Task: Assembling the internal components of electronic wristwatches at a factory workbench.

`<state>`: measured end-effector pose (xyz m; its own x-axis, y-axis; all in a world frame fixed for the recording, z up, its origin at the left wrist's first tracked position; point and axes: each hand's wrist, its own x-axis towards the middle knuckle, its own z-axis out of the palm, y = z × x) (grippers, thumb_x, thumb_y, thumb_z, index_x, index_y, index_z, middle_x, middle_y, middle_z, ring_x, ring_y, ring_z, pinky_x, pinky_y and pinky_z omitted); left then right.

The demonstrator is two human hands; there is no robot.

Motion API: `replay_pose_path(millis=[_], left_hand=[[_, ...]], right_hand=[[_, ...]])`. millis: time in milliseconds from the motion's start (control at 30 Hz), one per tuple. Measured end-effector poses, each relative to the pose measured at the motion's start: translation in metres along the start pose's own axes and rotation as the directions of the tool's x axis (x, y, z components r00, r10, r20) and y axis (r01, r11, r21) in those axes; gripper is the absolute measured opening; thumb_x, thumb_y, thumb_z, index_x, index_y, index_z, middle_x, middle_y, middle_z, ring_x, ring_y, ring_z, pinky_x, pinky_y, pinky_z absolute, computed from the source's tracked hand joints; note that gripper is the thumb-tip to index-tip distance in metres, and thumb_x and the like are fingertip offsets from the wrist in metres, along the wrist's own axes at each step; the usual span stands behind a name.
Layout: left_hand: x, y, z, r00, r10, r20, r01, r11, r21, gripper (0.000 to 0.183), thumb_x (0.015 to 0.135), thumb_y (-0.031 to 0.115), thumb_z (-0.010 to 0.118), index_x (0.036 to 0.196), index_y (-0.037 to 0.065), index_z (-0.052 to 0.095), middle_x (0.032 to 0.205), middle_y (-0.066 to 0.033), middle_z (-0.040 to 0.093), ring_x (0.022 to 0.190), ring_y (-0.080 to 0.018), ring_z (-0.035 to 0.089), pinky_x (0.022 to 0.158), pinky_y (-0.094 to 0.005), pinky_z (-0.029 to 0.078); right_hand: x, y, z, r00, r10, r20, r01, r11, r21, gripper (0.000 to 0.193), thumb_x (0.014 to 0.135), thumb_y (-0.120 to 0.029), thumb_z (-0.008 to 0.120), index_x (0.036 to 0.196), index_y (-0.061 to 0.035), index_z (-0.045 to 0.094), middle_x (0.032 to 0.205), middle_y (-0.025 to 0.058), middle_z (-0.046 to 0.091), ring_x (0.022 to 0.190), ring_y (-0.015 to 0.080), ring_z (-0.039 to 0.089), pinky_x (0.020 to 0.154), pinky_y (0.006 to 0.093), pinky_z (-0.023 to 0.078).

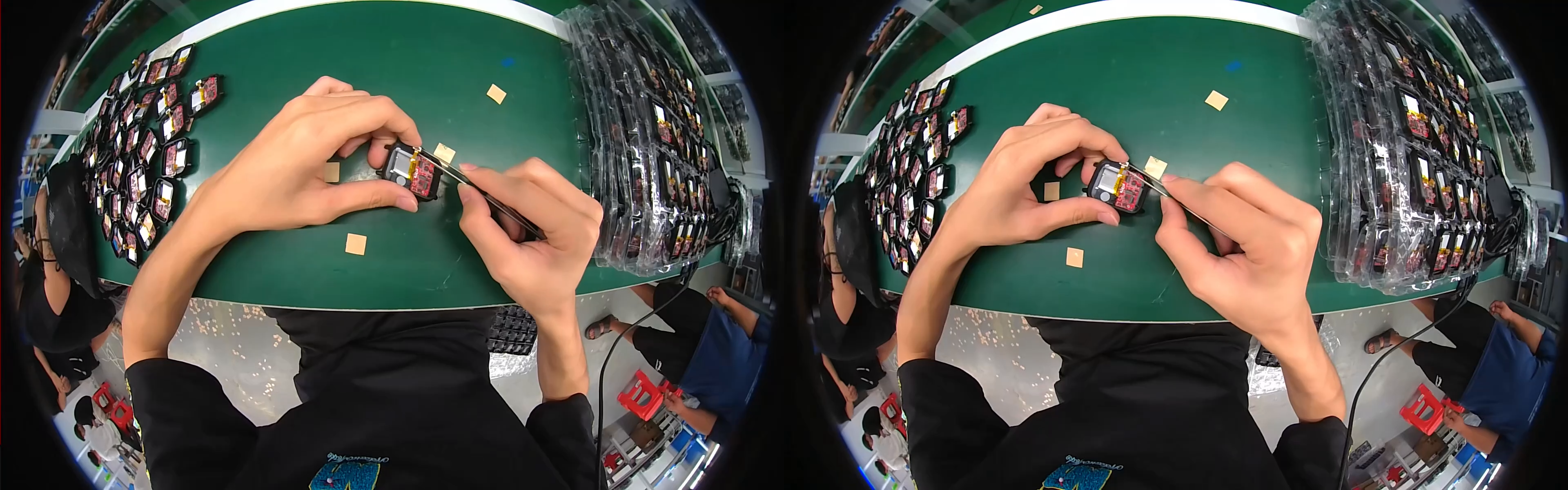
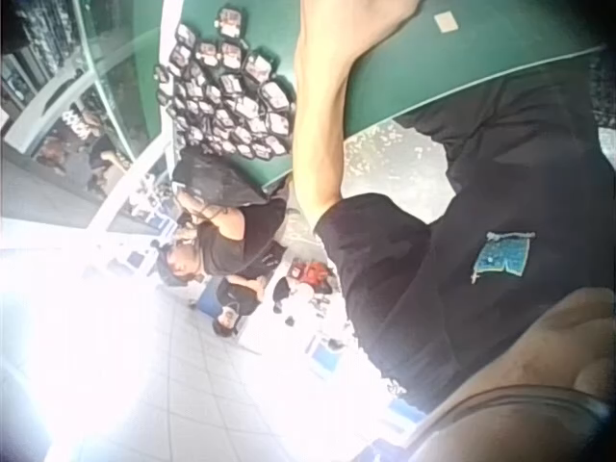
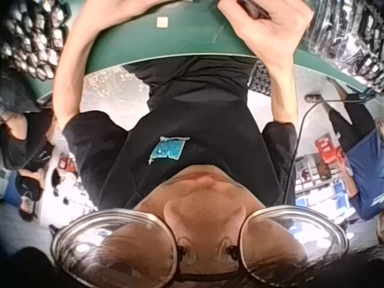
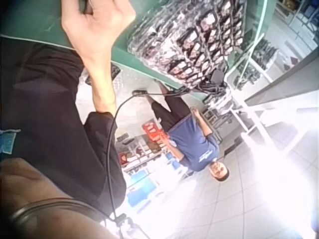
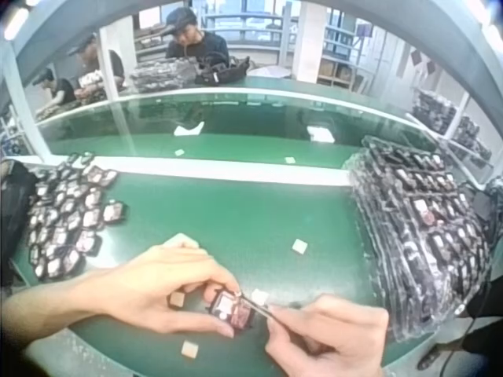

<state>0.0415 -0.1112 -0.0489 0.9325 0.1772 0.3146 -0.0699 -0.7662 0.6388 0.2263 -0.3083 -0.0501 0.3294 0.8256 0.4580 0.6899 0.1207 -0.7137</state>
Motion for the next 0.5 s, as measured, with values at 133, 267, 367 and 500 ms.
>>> replay_pose_path(millis=[133,267,367,500], left_hand=[[-0.0004,-0.0043,0.0005,1.0,0.019,0.001,-0.019,1.0,-0.01,0.053,0.072,0.024,0.102,0.117,0.006,0.079,0.086,0.0001,0.067,0.075,-0.0166,0.054,0.085,-0.0333,0.043],[0.0022,-0.0039,-0.0054,0.999,-0.006,0.044,0.007,1.0,-0.017,0.052,0.073,0.024,0.101,0.117,0.006,0.08,0.086,0.0003,0.068,0.074,-0.0168,0.053,0.085,-0.0336,0.043],[0.0021,-0.0076,-0.0086,0.997,0.006,0.08,-0.002,0.999,-0.048,0.052,0.073,0.025,0.101,0.117,0.006,0.08,0.087,0.0005,0.068,0.074,-0.0169,0.052,0.085,-0.0337,0.043],[0.0016,-0.0106,-0.0081,0.995,0.025,0.092,-0.017,0.997,-0.078,0.052,0.073,0.028,0.1,0.117,0.008,0.081,0.085,0.0005,0.067,0.075,-0.0171,0.051,0.086,-0.0344,0.042]], right_hand=[[0.001,0.002,0.0042,0.999,-0.039,0.008,0.039,0.999,-0.021,0.024,0.079,0.008,0.087,0.101,0.0004,0.085,0.069,0.0011,0.059,0.049,0.0072,0.046,0.047,0.028,0.033],[0.0006,0.0021,0.0009,0.999,-0.009,0.048,0.008,1.0,0.019,0.021,0.085,0.008,0.086,0.105,0.0006,0.087,0.072,-0.0002,0.063,0.056,0.0035,0.047,0.052,0.0245,0.033],[-0.0007,0.0025,-0.002,0.994,0.068,0.087,-0.078,0.989,0.124,0.018,0.087,0.007,0.085,0.104,0.0015,0.086,0.071,-0.0002,0.064,0.058,0.0034,0.048,0.053,0.0239,0.033],[0.0025,0.0011,-0.0031,0.991,0.08,0.106,-0.091,0.99,0.108,0.018,0.082,0.01,0.083,0.1,0.0052,0.084,0.066,0.0032,0.061,0.053,0.0059,0.049,0.049,0.0273,0.035]])
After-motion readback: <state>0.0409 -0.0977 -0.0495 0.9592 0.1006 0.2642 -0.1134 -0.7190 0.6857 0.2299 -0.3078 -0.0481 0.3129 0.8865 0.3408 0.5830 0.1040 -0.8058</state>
